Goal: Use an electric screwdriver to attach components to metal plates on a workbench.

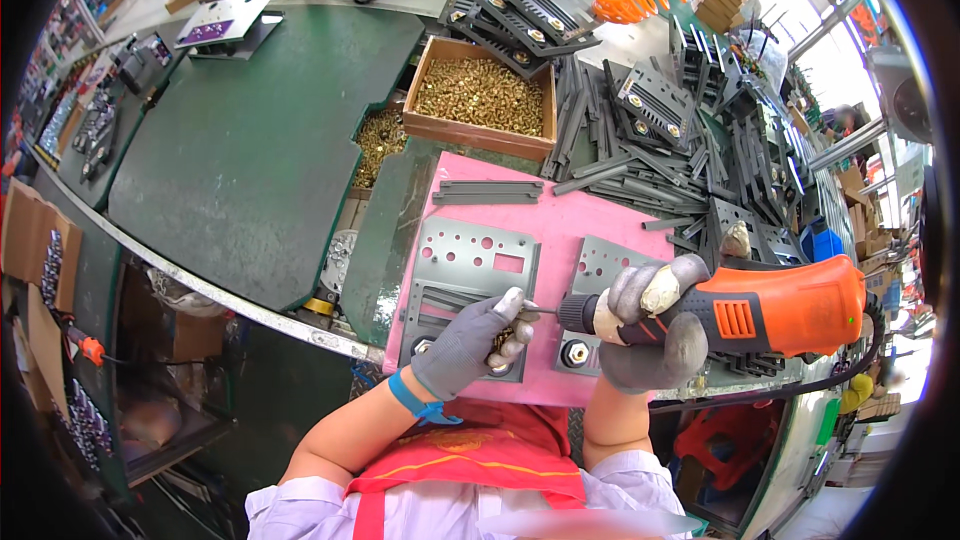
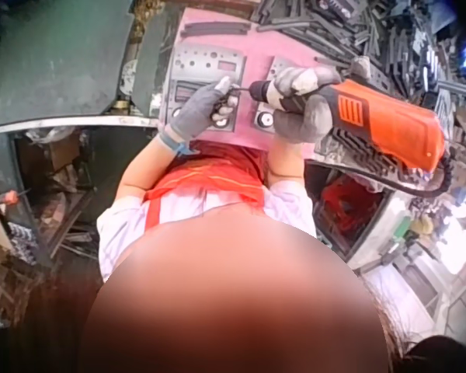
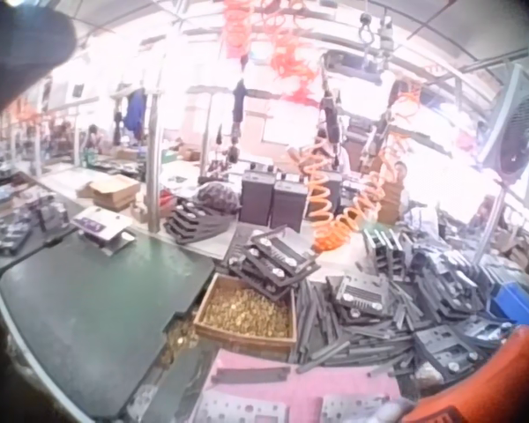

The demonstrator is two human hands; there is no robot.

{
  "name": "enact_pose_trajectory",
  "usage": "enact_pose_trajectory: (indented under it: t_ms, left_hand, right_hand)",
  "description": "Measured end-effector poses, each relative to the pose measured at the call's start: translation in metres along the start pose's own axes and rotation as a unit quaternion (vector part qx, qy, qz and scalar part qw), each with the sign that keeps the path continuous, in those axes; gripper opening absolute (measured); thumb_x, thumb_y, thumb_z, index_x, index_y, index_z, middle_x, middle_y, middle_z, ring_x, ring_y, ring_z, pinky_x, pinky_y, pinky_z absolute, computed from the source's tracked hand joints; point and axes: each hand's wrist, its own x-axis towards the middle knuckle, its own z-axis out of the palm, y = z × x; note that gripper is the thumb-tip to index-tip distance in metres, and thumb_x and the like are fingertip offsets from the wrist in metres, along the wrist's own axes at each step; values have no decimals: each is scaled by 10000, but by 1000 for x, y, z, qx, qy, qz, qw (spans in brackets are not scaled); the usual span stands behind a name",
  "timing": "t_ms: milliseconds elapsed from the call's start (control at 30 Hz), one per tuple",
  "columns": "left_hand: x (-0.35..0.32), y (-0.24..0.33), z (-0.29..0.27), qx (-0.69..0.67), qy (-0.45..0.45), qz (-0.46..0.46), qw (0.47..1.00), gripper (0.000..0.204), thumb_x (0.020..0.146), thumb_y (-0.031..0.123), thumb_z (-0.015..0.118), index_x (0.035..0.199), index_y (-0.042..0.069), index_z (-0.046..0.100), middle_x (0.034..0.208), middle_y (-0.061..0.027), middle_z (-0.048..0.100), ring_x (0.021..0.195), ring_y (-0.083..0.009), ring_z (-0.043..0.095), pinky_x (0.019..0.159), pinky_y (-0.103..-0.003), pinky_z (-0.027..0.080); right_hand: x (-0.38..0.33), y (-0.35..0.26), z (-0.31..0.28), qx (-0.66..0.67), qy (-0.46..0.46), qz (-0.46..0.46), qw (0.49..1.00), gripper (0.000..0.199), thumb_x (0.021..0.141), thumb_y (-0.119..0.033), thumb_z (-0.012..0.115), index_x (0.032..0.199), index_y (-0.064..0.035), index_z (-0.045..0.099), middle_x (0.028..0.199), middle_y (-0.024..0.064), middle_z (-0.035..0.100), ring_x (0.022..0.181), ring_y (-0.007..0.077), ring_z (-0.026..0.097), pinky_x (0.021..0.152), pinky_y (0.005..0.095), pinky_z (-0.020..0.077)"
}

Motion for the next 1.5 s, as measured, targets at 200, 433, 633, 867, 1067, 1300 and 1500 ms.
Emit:
enact_pose_trajectory:
  t_ms: [200, 433, 633, 867, 1067, 1300, 1500]
  left_hand:
    - [-5, -4, -4, -49, -47, 36, 997, 377, 1002, 383, 490, 1134, 38, 566, 820, 28, 499, 579, -52, 368, 492, -196, 312]
    - [-11, 4, 1, 11, -51, 33, 998, 468, 1025, 378, 437, 1297, 3, 504, 837, 4, 546, 574, -51, 369, 492, -194, 320]
    - [-66, 27, -2, 199, 49, -43, 978, 485, 965, 397, 556, 1310, 55, 557, 748, -6, 546, 596, -71, 414, 511, -227, 373]
    - [-83, -33, -41, 799, 182, 309, 482, 342, 728, 247, 773, 1018, 103, 661, 640, -9, 437, 556, -179, 494, 477, -310, 372]
    - [-81, -35, -49, 790, 190, 344, 471, 318, 704, 211, 796, 956, 84, 648, 651, -8, 493, 549, -170, 515, 459, -301, 374]
    - [-84, -33, -55, 794, 188, 340, 468, 330, 685, 208, 801, 947, 82, 646, 653, -15, 495, 555, -176, 528, 460, -305, 376]
    - [-82, -32, -54, 789, 193, 334, 478, 313, 696, 226, 789, 943, 97, 644, 664, -11, 490, 564, -178, 524, 473, -305, 376]
  right_hand:
    - [2, 1, 9, -21, -5, -53, 998, 360, 841, -379, 602, 843, -54, 445, 596, 38, 422, 487, 106, 366, 416, 243, 290]
    - [8, -9, -4, 104, -110, 65, 986, 356, 816, -350, 666, 879, -82, 440, 715, 40, 428, 624, 109, 355, 451, 216, 314]
    - [0, -1, -26, 129, -83, 124, 980, 361, 754, -324, 699, 885, -89, 458, 723, 34, 419, 648, 111, 349, 470, 202, 315]
    - [-15, 13, -33, 98, -57, 160, 981, 320, 765, -313, 648, 893, -92, 454, 717, 29, 398, 649, 116, 321, 522, 225, 281]
    - [-18, 20, -32, 72, -57, 198, 976, 287, 785, -306, 600, 909, -97, 448, 720, 22, 379, 656, 120, 292, 572, 252, 250]
    - [-16, 26, -37, -9, -128, 208, 970, 388, 792, -422, 657, 915, -113, 456, 721, 15, 381, 652, 111, 283, 593, 243, 255]
    - [-23, 32, -41, 34, -79, 199, 976, 365, 779, -375, 642, 907, -99, 441, 713, 24, 379, 631, 114, 275, 574, 250, 250]
